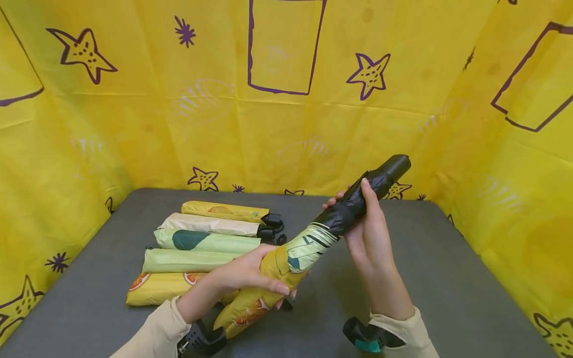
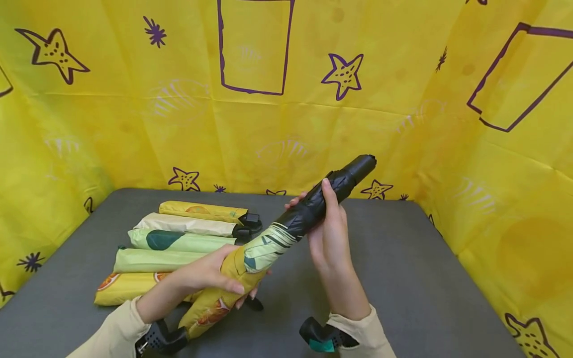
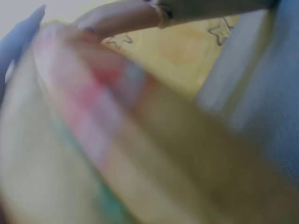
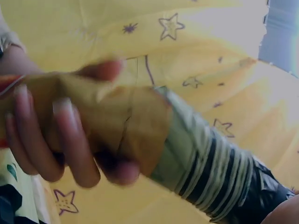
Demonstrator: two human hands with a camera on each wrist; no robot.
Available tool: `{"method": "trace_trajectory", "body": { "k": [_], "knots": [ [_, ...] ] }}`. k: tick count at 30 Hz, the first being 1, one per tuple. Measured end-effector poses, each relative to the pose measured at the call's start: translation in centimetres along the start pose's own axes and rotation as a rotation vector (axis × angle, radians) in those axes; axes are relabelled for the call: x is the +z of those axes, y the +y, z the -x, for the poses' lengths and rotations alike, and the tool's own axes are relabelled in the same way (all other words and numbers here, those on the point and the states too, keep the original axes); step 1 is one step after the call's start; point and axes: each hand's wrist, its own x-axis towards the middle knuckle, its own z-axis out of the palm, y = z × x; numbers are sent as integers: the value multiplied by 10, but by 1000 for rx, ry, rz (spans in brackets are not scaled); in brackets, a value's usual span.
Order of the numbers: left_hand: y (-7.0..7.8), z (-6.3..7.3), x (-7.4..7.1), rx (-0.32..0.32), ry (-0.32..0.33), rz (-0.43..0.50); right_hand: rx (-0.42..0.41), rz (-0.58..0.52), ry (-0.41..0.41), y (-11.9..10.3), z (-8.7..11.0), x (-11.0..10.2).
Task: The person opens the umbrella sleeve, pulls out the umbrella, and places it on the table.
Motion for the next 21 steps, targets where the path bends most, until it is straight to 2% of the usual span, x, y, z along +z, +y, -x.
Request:
{"method": "trace_trajectory", "body": {
  "k": [3, 5, 7, 9, 10, 12, 13, 15, 16, 17, 18, 19, 20, 21],
  "knots": [
    [-3, -4, 7, -4, 173, -61, -99, 93, -8, 1, 3, 2],
    [-5, -7, 11, 4, 294, -147, -199, 152, -1, 2, 5, 4],
    [-7, -10, 15, 26, 430, -296, -283, 195, 1, 2, 8, 7],
    [-8, -12, 20, 37, 551, -438, -318, 222, -16, 1, 10, 8],
    [-8, -12, 22, 35, 591, -465, -323, 233, -33, 1, 11, 8],
    [-6, -12, 26, 47, 600, -434, -307, 254, -92, -1, 11, 8],
    [-5, -12, 28, 56, 565, -355, -293, 258, -143, -2, 10, 7],
    [-1, -10, 32, 65, 447, -138, -264, 264, -255, -5, 9, 4],
    [1, -9, 34, 69, 390, -41, -260, 274, -292, -7, 8, 2],
    [3, -8, 36, 75, 353, 15, -258, 285, -310, -7, 8, 1],
    [5, -8, 38, 71, 343, 38, -263, 292, -307, -7, 8, 0],
    [8, -8, 40, 65, 364, 14, -276, 320, -282, -6, 8, 0],
    [10, -8, 42, 61, 411, -62, -290, 360, -236, -4, 9, 0],
    [11, -9, 44, 56, 476, -185, -302, 404, -190, -1, 10, 2]
  ]
}}
